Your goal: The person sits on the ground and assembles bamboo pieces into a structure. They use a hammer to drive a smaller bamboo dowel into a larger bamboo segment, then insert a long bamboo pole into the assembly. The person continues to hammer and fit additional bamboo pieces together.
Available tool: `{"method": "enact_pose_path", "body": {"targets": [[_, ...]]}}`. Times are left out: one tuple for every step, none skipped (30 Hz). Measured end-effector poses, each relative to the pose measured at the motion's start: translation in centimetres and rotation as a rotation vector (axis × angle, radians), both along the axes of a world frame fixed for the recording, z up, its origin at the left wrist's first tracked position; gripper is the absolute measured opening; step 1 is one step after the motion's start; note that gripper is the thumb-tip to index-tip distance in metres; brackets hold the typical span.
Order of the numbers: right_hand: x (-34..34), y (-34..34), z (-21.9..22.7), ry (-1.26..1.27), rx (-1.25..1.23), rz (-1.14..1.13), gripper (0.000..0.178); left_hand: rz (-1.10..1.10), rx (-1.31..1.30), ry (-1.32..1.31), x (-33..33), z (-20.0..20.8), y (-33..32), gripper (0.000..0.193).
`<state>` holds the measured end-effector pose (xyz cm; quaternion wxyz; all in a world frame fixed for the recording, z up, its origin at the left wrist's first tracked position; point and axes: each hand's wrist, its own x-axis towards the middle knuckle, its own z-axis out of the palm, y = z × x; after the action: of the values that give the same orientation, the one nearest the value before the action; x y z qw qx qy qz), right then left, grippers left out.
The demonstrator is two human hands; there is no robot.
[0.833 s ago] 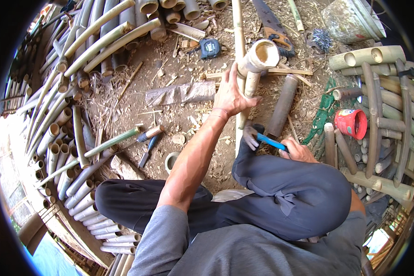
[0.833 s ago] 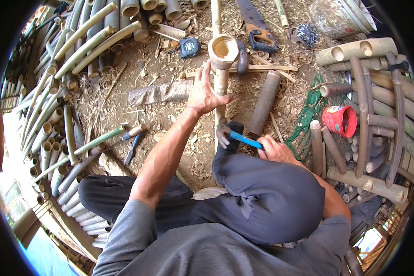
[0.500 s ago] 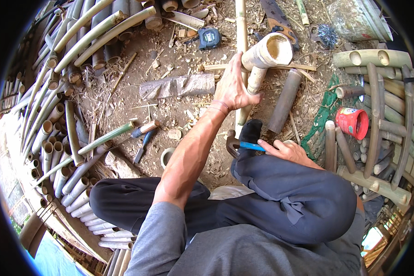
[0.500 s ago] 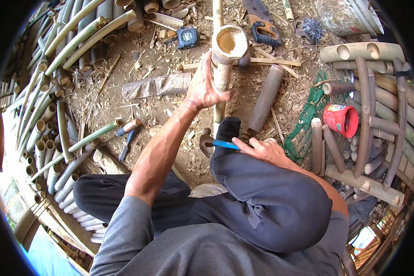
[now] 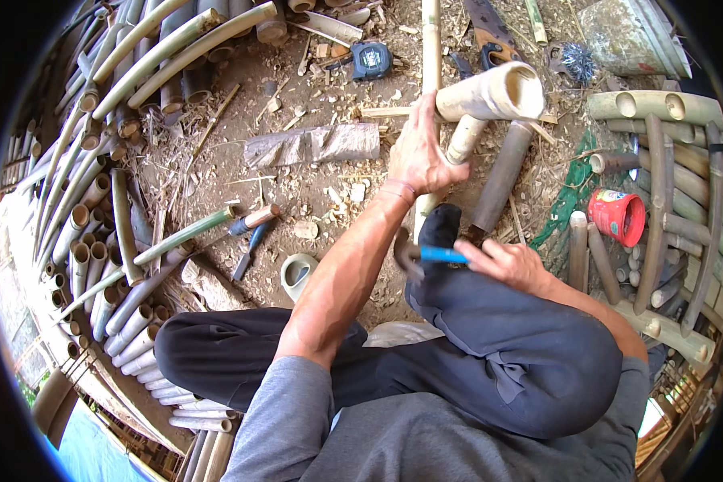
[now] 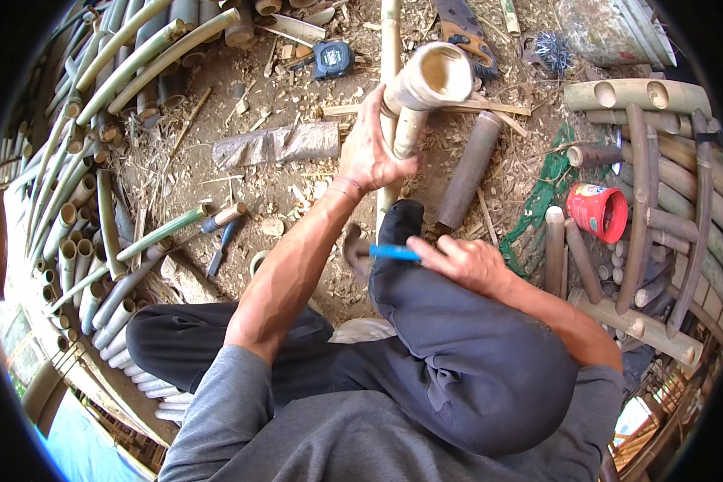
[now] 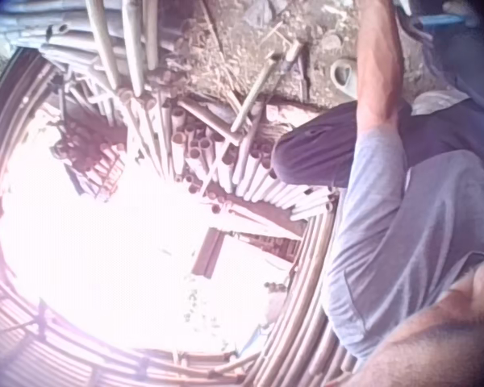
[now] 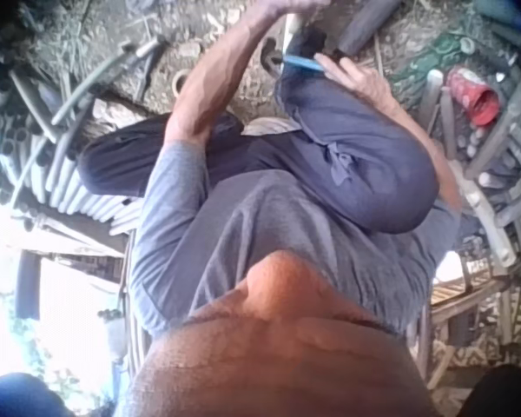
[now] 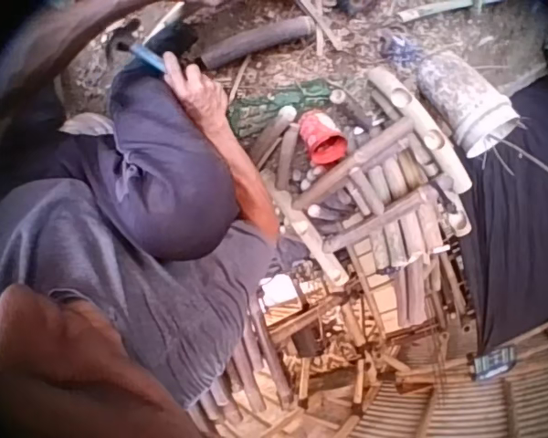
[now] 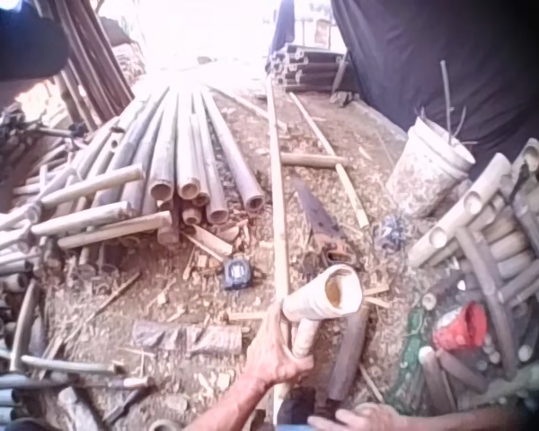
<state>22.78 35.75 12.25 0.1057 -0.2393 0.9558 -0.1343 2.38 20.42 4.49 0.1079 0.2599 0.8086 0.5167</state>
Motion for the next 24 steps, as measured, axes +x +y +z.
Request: {"method": "enact_pose_path", "body": {"targets": [[0.1, 0.1, -0.4, -0.029, 0.099, -0.058, 0.043, 0.009, -0.033, -0.101, -0.2, 0.6, -0.3, 0.126], [-0.1, 0.5, -0.6, -0.068, 0.086, -0.086, 0.042, 0.000, -0.015, -0.086, -0.4, 0.3, -0.6, 0.126], [0.1, 0.5, -0.5, -0.043, 0.048, -0.068, 0.042, -0.010, 0.004, -0.071, -0.6, 0.1, -0.7, 0.126], [-0.1, 0.2, -0.3, -0.014, 0.004, -0.039, 0.041, -0.001, -0.008, -0.044, -0.6, -0.1, -0.8, 0.125], [-0.2, -0.1, 0.0, 0.015, -0.040, -0.011, 0.041, 0.008, -0.021, -0.017, -0.5, -0.2, -0.8, 0.125], [-0.4, -0.1, 0.5, -0.008, -0.072, 0.069, 0.042, 0.017, -0.034, 0.010, -0.5, -0.4, -0.9, 0.125], [-0.3, -0.3, 1.0, 0.036, -0.080, 0.130, 0.045, 0.006, -0.030, -0.011, -0.6, -0.2, -0.9, 0.125], [-0.4, -0.2, 0.8, 0.019, -0.099, 0.119, 0.046, -0.005, -0.025, -0.032, -0.7, 0.0, -0.9, 0.125], [-0.6, -0.1, 0.7, 0.001, -0.119, 0.109, 0.047, -0.016, -0.021, -0.054, -0.7, 0.2, -0.9, 0.125], [-0.5, -0.2, 0.2, -0.051, -0.030, 0.019, 0.047, -0.003, -0.034, -0.011, -0.7, 0.0, -0.7, 0.126], [-0.3, -0.1, -0.5, -0.102, 0.059, -0.072, 0.047, -0.005, -0.027, 0.001, -0.7, -0.2, -0.7, 0.126], [-0.6, 0.5, -0.9, -0.125, 0.039, -0.086, 0.048, -0.007, -0.019, 0.014, -0.5, -0.4, -0.8, 0.126], [-0.7, 0.3, -0.7, -0.096, -0.025, -0.043, 0.048, -0.005, -0.013, 0.020, -0.4, -0.3, -0.9, 0.126], [-0.8, 0.1, -0.2, -0.066, -0.089, -0.001, 0.048, -0.032, 0.002, -0.065, -0.2, -0.3, -1.0, 0.126], [-0.9, -0.1, 0.2, -0.037, -0.154, 0.041, 0.048, -0.026, -0.001, -0.069, -0.2, -0.3, -1.1, 0.126], [-0.9, 0.2, 0.6, -0.060, -0.089, 0.138, 0.048, -0.022, -0.002, -0.067, -0.4, -0.1, -1.2, 0.126], [-0.6, -0.1, 0.6, -0.041, -0.120, 0.145, 0.045, -0.018, -0.004, -0.065, -0.5, 0.0, -1.3, 0.126], [-0.7, -0.2, 0.3, -0.038, -0.147, 0.066, 0.045, -0.015, 0.015, -0.054, -0.8, 0.0, -1.1, 0.125], [-0.7, -0.2, -0.1, -0.037, -0.172, -0.017, 0.044, -0.017, 0.007, -0.066, -0.7, 0.2, -1.0, 0.125], [-0.6, 0.2, -0.5, -0.175, -0.046, -0.127, 0.046, -0.022, -0.001, -0.077, -0.6, 0.4, -0.8, 0.125], [-0.1, 1.0, -2.0, -0.117, -0.038, -0.136, 0.047, -0.026, -0.008, -0.087, -0.6, 0.6, -0.7, 0.124], [0.1, 0.6, -1.6, -0.133, -0.076, -0.116, 0.046, -0.013, -0.017, -0.042, -0.6, 0.3, -0.8, 0.125], [0.3, 0.0, -1.2, -0.151, -0.115, -0.096, 0.046, 0.000, -0.026, 0.004, -0.7, 0.0, -1.0, 0.125], [-0.5, 0.0, -1.2, -0.060, -0.203, -0.030, 0.046, 0.013, -0.036, 0.049, -0.7, -0.3, -1.2, 0.125]]}}
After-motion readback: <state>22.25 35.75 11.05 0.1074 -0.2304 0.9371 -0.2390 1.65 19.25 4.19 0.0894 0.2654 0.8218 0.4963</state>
